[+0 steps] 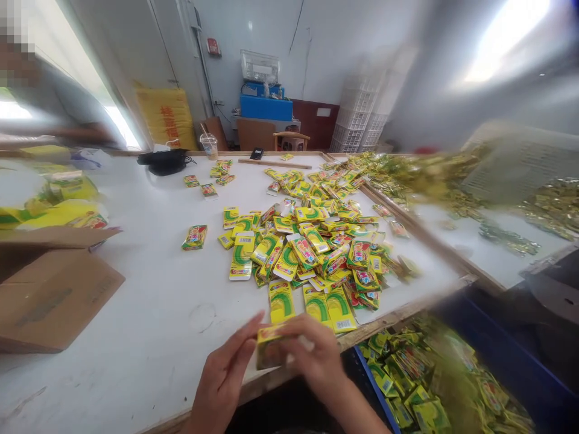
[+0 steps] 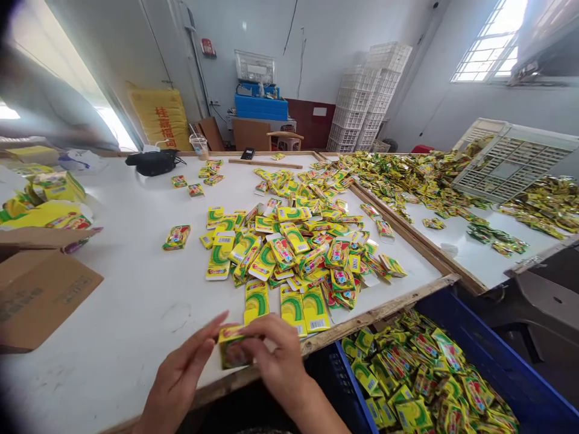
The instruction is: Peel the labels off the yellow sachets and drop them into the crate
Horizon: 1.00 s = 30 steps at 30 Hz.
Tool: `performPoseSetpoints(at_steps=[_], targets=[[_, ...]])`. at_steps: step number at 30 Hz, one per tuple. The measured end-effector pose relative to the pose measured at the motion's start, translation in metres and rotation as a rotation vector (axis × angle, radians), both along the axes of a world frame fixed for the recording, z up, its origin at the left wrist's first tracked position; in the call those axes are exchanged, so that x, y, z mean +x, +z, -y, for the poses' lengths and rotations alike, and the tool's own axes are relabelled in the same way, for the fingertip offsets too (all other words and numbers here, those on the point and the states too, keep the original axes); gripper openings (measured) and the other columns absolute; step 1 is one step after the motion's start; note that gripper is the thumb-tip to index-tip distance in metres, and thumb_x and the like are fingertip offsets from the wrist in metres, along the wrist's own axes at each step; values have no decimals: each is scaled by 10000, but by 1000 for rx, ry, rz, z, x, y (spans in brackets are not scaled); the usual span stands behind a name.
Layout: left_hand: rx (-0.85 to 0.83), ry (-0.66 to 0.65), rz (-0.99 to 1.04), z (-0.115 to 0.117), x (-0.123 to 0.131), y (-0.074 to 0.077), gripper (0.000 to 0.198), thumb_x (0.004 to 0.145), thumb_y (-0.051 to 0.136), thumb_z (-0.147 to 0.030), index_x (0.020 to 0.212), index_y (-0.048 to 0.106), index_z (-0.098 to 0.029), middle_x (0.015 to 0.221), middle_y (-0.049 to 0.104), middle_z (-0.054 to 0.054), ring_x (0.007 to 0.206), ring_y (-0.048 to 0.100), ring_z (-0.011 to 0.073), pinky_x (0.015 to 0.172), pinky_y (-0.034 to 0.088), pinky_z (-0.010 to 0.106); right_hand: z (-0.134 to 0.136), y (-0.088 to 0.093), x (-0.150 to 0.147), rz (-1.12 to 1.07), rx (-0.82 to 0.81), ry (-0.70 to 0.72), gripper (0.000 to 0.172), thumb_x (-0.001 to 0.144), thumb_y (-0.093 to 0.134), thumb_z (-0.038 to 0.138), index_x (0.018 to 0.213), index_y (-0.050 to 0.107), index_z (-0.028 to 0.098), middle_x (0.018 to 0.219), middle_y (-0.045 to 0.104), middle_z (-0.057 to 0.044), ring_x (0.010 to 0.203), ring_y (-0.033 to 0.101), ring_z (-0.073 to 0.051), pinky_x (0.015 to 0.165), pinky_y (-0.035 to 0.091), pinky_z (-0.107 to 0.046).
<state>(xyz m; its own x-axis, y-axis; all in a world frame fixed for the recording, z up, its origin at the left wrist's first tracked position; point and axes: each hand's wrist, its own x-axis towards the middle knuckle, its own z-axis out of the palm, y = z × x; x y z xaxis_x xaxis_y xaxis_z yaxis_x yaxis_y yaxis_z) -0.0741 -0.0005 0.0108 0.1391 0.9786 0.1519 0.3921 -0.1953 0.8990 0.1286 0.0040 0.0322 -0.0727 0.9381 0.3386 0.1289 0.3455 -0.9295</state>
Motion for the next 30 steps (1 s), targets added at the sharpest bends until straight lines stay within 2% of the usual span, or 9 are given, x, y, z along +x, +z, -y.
performPoseSetpoints(at_steps=[3, 6, 9, 11, 15, 19, 24, 26, 30], targets=[[-90, 169, -126, -33, 35, 7, 521, 914, 531, -379, 1409, 421, -258, 1240, 658, 100, 1176, 602, 263, 989, 481, 424, 13, 13, 95, 144, -102, -202, 139, 868, 627, 303, 927, 749, 270, 924, 729, -58, 866, 675, -235, 779, 524, -329], [-94, 245, -192, -65, 67, 1, 850, 686, 768, -292, 1440, 390, -187, 1300, 566, 178, 1261, 488, 371, 1031, 391, 516, 38, 11, 206, 444, -282, -501, 149, 771, 699, 383, 860, 790, 305, 979, 746, -121, 920, 685, -311, 794, 520, -396], [-111, 245, -187, -79, 82, -9, 1057, 551, 825, -192, 1485, 330, -214, 1225, 581, 162, 1204, 511, 395, 1011, 381, 527, 57, 1, 252, 528, -434, -806, 211, 649, 782, 432, 844, 792, 353, 956, 756, -132, 847, 699, -340, 694, 530, -416], [-149, 229, -164, -78, 83, -12, 1085, 572, 802, -185, 1511, 264, -255, 1144, 623, 121, 1080, 598, 339, 923, 458, 459, 57, -6, 226, 377, -434, -716, 251, 698, 741, 482, 897, 777, 332, 938, 757, -118, 809, 705, -318, 671, 551, -394], [-230, 210, -102, -58, 71, -7, 1063, 660, 752, -231, 1537, 153, -277, 851, 702, 1, 736, 680, 212, 706, 533, 319, 24, -14, 93, 174, -327, -269, 299, 818, 665, 395, 1069, 716, 240, 1021, 726, -101, 894, 685, -280, 767, 568, -388], [-260, 246, 253, -28, 51, 4, 920, 810, 649, -432, 1541, 113, -276, 1024, 715, 57, 711, 694, 202, 669, 568, 344, -9, -21, -3, 194, -167, -25, 573, 715, 782, 237, 1256, 595, 260, 1210, 656, -86, 1102, 603, -294, 952, 490, -419], [-160, 364, 330, -13, 23, 3, 635, 758, 721, -447, 1329, 513, -261, 1269, 628, 101, 1148, 624, 289, 908, 556, 413, -15, -34, -25, -92, -332, 219, 437, 811, 655, 139, 1219, 550, 257, 934, 711, -20, 850, 674, -209, 751, 538, -313], [-161, 387, 365, -14, 18, -4, 614, 689, 792, -402, 1231, 547, -248, 1196, 663, 90, 1081, 667, 281, 868, 582, 398, -13, -38, -26, -198, -368, 256, 485, 773, 667, 96, 1211, 537, 261, 942, 703, -12, 866, 673, -201, 756, 534, -301], [-193, 315, 584, -13, 23, -16, 547, 694, 808, -346, 1120, 479, -249, 1014, 747, 61, 927, 736, 248, 826, 607, 384, -12, -39, -27, -297, -306, 75, 377, 800, 661, 130, 1145, 577, 257, 1050, 664, -38, 958, 646, -200, 832, 523, -316]])
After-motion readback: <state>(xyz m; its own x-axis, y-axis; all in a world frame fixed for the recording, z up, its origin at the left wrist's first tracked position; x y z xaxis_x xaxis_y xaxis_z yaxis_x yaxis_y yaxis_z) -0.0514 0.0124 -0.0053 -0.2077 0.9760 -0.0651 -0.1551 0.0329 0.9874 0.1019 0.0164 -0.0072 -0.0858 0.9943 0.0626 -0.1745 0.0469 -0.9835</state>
